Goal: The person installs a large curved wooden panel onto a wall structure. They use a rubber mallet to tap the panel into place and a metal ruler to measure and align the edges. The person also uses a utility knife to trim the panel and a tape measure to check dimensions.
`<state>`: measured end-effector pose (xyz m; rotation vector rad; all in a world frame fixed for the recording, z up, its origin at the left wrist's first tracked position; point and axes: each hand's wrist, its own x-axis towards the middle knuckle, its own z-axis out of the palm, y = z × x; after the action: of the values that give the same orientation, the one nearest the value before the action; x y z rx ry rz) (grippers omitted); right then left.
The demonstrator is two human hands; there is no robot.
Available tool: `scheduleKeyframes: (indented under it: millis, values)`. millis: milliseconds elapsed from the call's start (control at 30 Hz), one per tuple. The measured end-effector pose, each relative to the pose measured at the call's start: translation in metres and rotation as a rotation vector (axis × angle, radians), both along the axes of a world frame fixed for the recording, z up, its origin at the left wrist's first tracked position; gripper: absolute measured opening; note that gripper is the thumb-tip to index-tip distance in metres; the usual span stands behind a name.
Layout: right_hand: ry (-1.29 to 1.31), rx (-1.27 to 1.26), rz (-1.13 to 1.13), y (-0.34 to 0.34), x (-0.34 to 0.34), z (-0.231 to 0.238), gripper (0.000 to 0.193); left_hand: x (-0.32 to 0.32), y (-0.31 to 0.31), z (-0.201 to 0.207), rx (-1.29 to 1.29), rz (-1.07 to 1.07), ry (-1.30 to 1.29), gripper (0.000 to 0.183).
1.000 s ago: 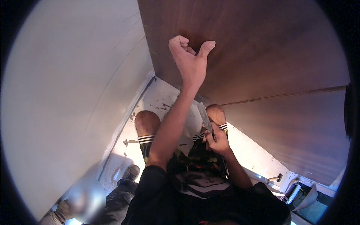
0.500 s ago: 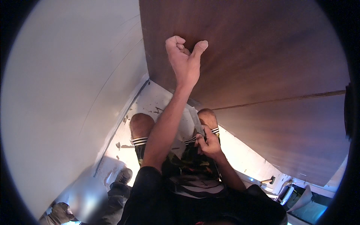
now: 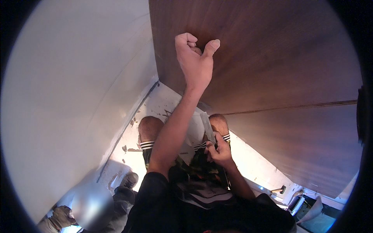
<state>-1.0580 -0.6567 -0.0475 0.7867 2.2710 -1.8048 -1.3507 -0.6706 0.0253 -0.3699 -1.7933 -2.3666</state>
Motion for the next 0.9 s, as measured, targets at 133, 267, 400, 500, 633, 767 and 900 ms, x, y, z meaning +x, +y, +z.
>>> scheduleKeyframes:
  millis: [133, 267, 400, 500, 633, 767, 900]
  values:
    - [-0.02, 0.023, 0.037, 0.004, -0.001, -0.004, 0.029, 0.003, -0.006, 0.005, 0.037, -0.053, -0.026, 0.069]
    - [0.007, 0.029, 0.014, 0.0, -0.003, -0.004, 0.024, 0.008, 0.001, 0.002, -0.154, 0.059, 0.078, 0.072]
    - [-0.008, 0.026, 0.033, 0.001, -0.006, -0.006, 0.027, 0.007, 0.002, -0.005, -0.222, 0.135, 0.173, 0.078]
    - [-0.04, 0.039, 0.05, 0.001, -0.001, -0.004, 0.033, 0.009, 0.005, -0.007, -0.197, 0.231, 0.319, 0.077]
    - [0.013, 0.063, 0.046, 0.0, -0.004, -0.011, 0.028, 0.016, 0.008, -0.006, -0.168, 0.128, 0.201, 0.075]
    - [0.006, 0.039, 0.053, 0.003, -0.006, -0.007, 0.024, 0.027, 0.008, -0.014, -0.229, 0.109, 0.2, 0.075]
    - [0.002, 0.072, 0.075, 0.004, -0.004, -0.008, 0.022, 0.03, 0.012, -0.014, -0.258, 0.187, 0.27, 0.073]
